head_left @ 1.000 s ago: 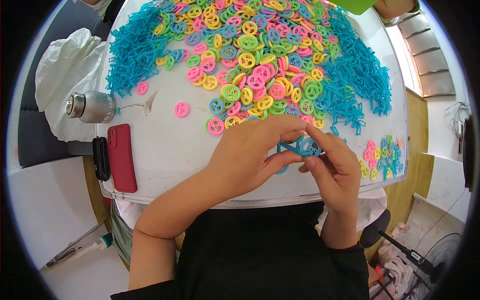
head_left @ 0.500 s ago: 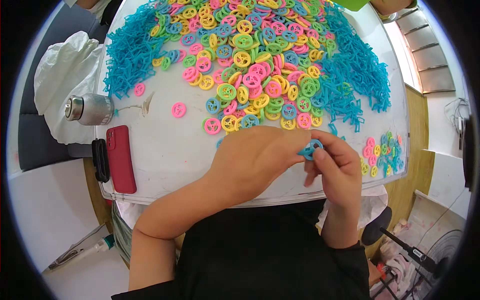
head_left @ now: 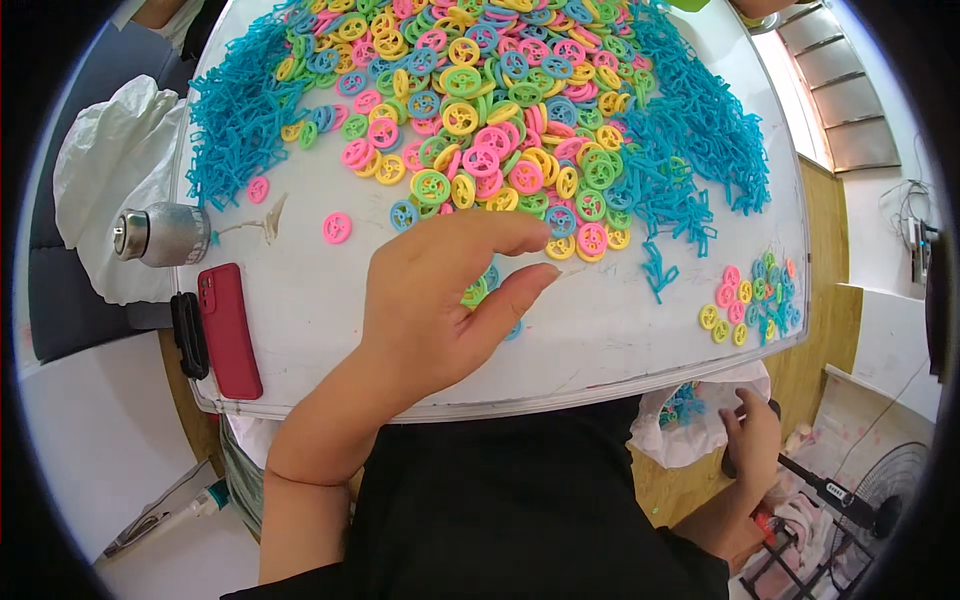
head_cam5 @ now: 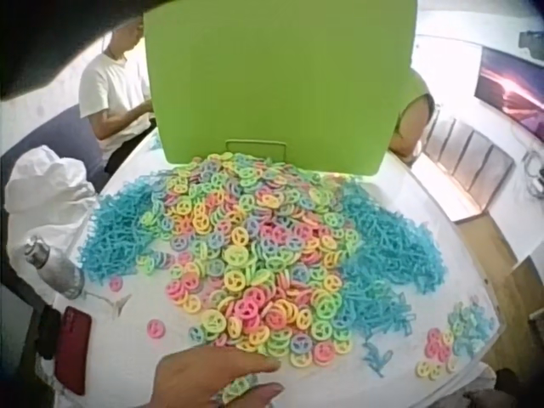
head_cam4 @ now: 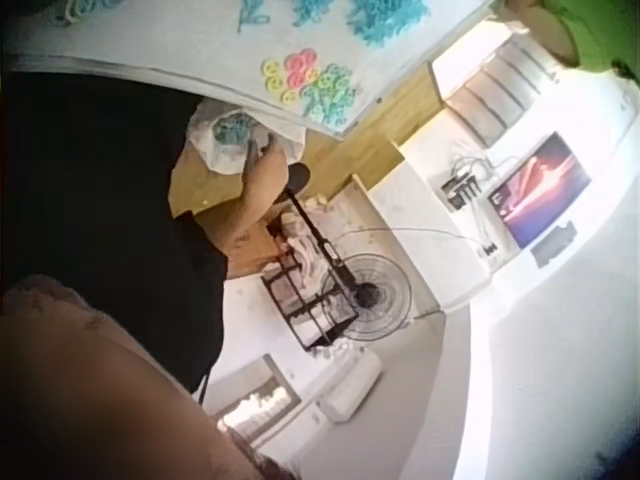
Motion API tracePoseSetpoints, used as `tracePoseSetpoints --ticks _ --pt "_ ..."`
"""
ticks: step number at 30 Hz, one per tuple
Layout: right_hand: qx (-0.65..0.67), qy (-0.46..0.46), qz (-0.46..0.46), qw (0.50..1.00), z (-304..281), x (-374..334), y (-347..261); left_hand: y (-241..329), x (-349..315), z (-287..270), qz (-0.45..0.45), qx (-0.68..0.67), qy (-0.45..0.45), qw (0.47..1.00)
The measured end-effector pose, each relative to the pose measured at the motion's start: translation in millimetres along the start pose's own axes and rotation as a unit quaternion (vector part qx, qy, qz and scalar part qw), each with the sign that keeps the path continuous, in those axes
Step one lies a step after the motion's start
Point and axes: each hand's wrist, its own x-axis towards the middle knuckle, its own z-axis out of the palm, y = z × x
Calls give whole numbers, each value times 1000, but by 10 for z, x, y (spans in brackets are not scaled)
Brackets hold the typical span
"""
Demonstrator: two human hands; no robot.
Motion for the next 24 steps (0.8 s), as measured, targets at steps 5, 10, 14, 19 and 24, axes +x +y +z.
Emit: tracePoseSetpoints --ticks 5,10,14,19,24 --pt "220 140 -203 944 -94 527 -1118 -62 -19 73 -39 -15 14 999" --pt "152 196 -198 948 -33 961 -1859 -123 -31 67 -58 -24 38 997" --pt "149 189 -210 948 44 1060 -1932 -111 -2 43 -39 -22 37 998" --pt "341 40 -202 917 -113 745 -1996 -95 21 8 -59 -81 -40 994" --pt "607 -81 -326 720 -175 642 -2222 -31 -37 30 -62 -235 -195 950"
